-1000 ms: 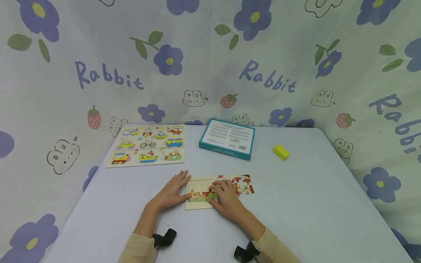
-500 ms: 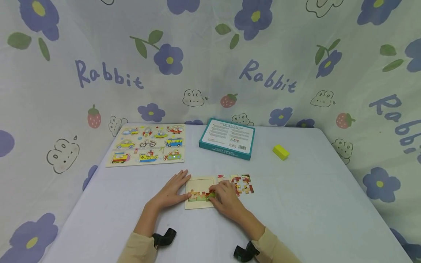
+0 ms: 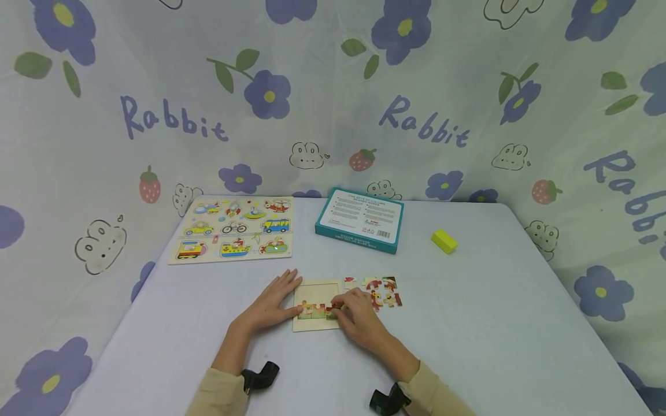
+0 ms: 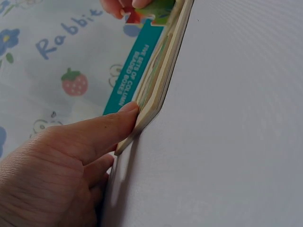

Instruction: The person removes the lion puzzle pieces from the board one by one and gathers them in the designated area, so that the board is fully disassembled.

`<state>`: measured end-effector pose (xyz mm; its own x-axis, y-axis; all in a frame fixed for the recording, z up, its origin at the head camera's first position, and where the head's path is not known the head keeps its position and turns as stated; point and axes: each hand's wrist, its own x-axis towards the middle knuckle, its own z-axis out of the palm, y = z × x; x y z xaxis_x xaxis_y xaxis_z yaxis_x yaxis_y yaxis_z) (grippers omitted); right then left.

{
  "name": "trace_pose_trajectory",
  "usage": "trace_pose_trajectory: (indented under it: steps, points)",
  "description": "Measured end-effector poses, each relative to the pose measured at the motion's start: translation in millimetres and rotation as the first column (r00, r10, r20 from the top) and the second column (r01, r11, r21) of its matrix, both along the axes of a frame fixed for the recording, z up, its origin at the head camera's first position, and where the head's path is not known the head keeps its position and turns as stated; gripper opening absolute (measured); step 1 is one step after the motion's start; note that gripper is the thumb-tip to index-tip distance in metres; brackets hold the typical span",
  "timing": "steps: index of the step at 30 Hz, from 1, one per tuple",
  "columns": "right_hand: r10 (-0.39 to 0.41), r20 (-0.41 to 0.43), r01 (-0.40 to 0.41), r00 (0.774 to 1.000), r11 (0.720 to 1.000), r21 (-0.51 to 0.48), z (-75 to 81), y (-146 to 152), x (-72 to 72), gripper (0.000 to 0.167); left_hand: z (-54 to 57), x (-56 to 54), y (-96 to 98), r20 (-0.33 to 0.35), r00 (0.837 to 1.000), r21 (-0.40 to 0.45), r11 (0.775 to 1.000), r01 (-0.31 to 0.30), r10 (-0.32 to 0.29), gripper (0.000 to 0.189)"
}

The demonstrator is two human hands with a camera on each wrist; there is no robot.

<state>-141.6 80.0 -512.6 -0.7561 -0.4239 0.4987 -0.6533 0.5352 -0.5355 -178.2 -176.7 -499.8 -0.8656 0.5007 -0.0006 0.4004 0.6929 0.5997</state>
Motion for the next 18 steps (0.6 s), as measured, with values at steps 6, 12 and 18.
trace_pose_trajectory:
  steps: [6, 12, 18]
  points:
    - [-0.011, -0.022, 0.010, 1.000, 0.999, -0.031, 0.4, 0.7, 3.1, 0.020, 0.3, 0.9, 0.2, -0.003, 1.000, 0.002, 1.000, 0.006, -0.006, 0.072]
    - [-0.035, -0.011, 0.035, 0.999, 0.999, -0.038, 2.1, 0.6, 6.4, 0.020, 3.5, 2.4, 0.4, 0.002, 1.000, 0.001, 1.000, 0.006, -0.006, 0.071]
    - [-0.043, -0.003, 0.043, 0.999, 0.999, -0.023, 5.2, 1.9, 10.6, 0.021, 2.8, 1.7, -0.1, 0.001, 1.000, -0.004, 1.000, 0.003, -0.003, 0.071]
